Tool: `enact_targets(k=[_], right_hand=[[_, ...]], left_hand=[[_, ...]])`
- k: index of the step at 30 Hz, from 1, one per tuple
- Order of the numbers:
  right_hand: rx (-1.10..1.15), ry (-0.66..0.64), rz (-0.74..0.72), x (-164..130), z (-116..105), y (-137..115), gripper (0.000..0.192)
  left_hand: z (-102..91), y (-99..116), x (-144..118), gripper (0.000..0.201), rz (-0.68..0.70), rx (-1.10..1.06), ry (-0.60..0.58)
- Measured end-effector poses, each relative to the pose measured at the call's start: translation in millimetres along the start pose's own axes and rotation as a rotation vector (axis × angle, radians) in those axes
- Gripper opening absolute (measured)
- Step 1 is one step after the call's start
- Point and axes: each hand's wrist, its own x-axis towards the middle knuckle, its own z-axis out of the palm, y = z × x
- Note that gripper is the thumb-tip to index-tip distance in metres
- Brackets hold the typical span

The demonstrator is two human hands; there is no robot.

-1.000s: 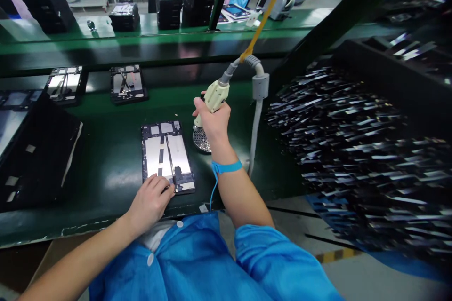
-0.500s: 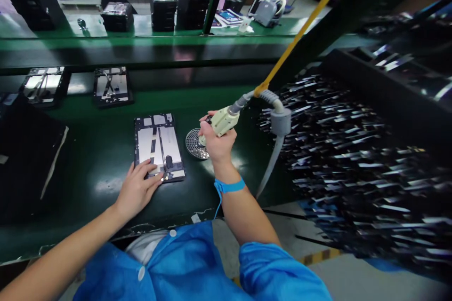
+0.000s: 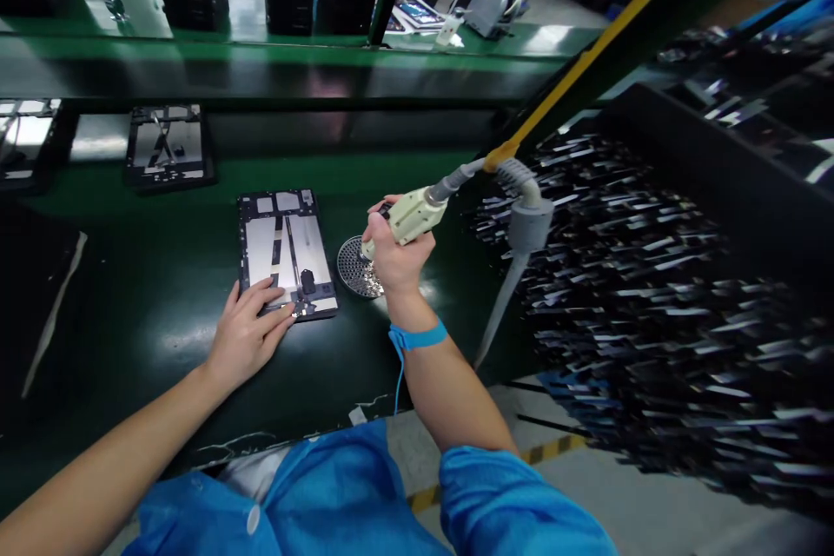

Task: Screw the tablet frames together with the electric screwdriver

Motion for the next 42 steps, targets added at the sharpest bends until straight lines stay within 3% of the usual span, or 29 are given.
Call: enact_targets(k=[8,29,42], right_hand=[[-0.068,-0.016,0.026,-18,-14,0,0.028],[-0.099,0.003,0.011,-17,-10,8,0.027],[-0.02,0.035,-0.024,-12,-9,1,0.024]], left_hand=[[2.5,-5,8,0.017,-0.022,-0.023,0.016],[1.8,-5,7,0.019,-0.034,-0.062,0.002],[4.3,-5,7,0.019,-0.058,-0.088,0.003]])
